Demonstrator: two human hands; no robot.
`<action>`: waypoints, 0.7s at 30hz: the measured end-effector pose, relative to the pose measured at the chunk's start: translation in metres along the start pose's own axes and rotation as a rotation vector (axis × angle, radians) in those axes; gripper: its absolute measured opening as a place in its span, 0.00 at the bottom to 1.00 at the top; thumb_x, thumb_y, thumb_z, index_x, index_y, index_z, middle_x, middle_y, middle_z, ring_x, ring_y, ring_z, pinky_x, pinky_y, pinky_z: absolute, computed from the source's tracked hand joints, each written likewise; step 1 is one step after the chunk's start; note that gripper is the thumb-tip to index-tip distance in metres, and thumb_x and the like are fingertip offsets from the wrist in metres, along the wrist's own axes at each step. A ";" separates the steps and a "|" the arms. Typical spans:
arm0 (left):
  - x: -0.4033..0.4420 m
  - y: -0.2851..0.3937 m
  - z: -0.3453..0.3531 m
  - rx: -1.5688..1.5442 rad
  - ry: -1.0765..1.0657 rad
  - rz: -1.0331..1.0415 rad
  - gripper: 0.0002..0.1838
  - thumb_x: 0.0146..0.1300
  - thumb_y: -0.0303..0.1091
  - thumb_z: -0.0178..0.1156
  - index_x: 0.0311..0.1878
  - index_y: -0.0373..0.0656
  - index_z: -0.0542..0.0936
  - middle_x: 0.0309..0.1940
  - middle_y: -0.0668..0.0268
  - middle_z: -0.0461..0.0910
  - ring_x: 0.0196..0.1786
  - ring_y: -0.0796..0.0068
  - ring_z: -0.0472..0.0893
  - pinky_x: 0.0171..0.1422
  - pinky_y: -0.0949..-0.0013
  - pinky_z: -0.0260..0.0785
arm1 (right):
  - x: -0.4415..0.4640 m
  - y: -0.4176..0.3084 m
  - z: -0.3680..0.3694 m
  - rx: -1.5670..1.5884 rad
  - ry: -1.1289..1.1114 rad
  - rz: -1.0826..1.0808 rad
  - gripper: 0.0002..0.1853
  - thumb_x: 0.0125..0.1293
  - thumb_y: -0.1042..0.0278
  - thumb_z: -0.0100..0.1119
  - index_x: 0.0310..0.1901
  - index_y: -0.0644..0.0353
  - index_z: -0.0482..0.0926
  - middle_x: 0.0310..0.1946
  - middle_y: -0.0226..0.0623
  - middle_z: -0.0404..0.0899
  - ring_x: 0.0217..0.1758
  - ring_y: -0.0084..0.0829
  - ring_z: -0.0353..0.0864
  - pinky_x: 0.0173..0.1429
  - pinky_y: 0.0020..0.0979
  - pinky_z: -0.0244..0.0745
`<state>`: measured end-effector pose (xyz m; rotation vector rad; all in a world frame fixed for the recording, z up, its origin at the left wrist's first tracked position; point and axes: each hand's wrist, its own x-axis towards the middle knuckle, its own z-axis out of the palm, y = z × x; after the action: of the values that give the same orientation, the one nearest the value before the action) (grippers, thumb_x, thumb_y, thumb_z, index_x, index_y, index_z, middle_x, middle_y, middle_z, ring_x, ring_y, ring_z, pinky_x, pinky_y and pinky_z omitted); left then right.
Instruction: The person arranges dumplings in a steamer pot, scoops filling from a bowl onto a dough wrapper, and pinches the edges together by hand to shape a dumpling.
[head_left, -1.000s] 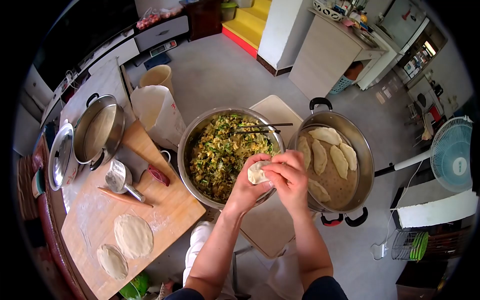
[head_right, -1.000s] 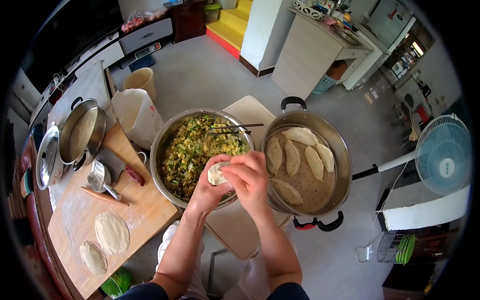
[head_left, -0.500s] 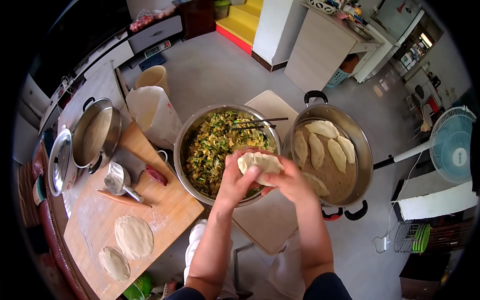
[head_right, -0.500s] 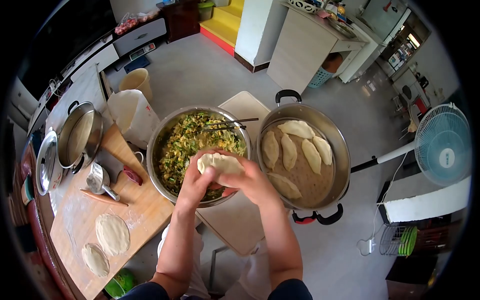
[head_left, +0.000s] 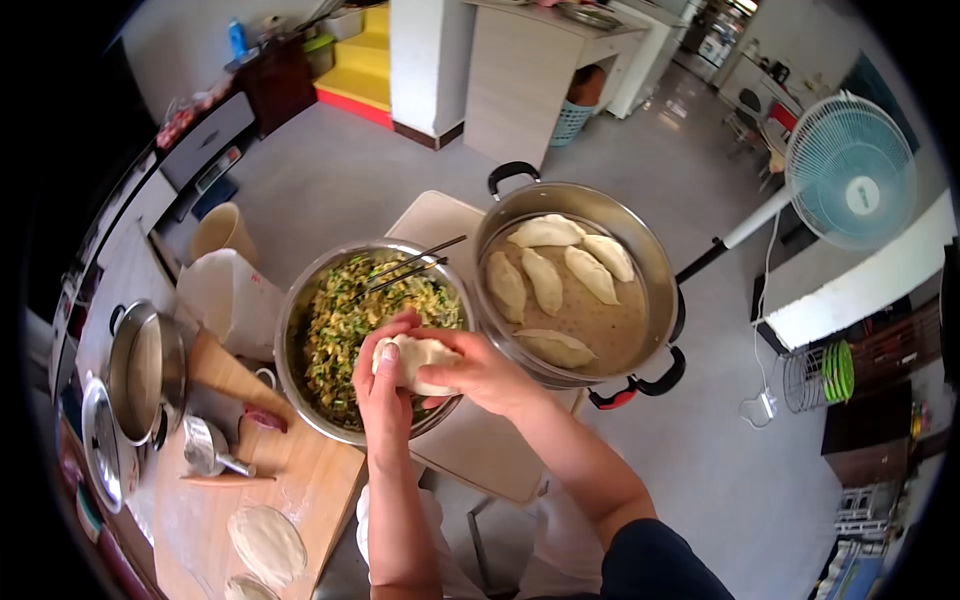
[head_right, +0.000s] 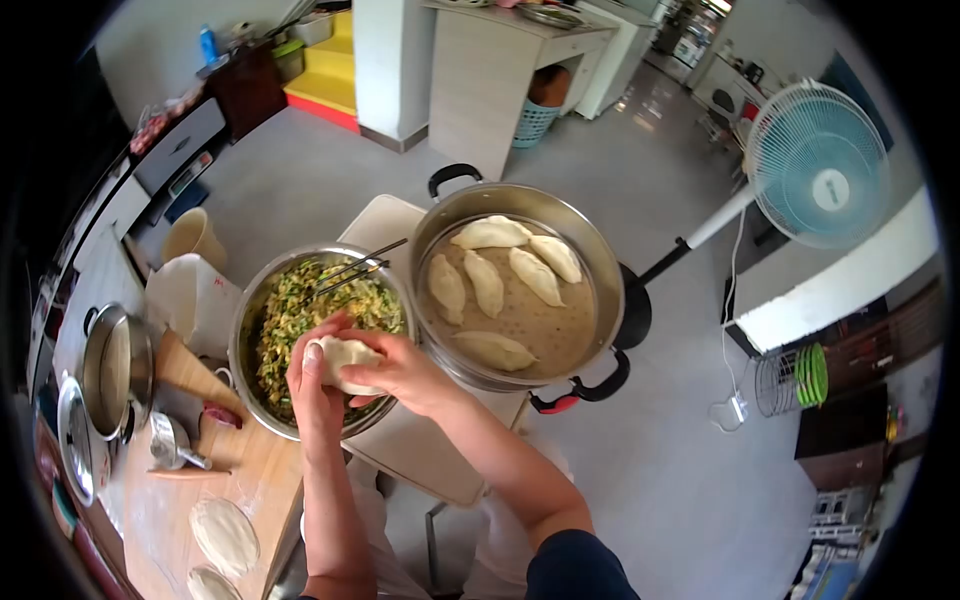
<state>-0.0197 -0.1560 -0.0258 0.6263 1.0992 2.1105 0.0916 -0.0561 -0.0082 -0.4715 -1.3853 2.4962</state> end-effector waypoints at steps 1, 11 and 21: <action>-0.001 0.000 -0.001 0.013 -0.022 -0.017 0.17 0.71 0.38 0.57 0.53 0.33 0.79 0.61 0.50 0.76 0.65 0.60 0.75 0.71 0.57 0.65 | -0.002 -0.003 0.002 -0.036 -0.006 -0.020 0.27 0.66 0.69 0.68 0.65 0.64 0.72 0.50 0.35 0.81 0.50 0.28 0.83 0.43 0.32 0.86; -0.004 -0.006 0.015 0.006 -0.209 0.052 0.38 0.68 0.59 0.59 0.69 0.36 0.69 0.71 0.50 0.69 0.74 0.56 0.67 0.78 0.52 0.55 | -0.068 -0.089 -0.058 -0.224 0.132 0.063 0.29 0.53 0.75 0.74 0.59 0.66 0.79 0.51 0.38 0.84 0.52 0.30 0.84 0.49 0.29 0.83; 0.005 0.001 -0.008 0.067 -0.052 0.030 0.30 0.74 0.49 0.56 0.68 0.35 0.70 0.67 0.54 0.73 0.72 0.61 0.70 0.76 0.55 0.61 | -0.100 -0.107 -0.180 -0.654 0.520 0.123 0.27 0.53 0.76 0.72 0.58 0.62 0.81 0.52 0.34 0.84 0.55 0.25 0.81 0.62 0.28 0.75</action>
<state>-0.0290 -0.1567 -0.0289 0.7298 1.1422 2.0778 0.2605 0.1020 0.0094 -1.2523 -1.9293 1.7330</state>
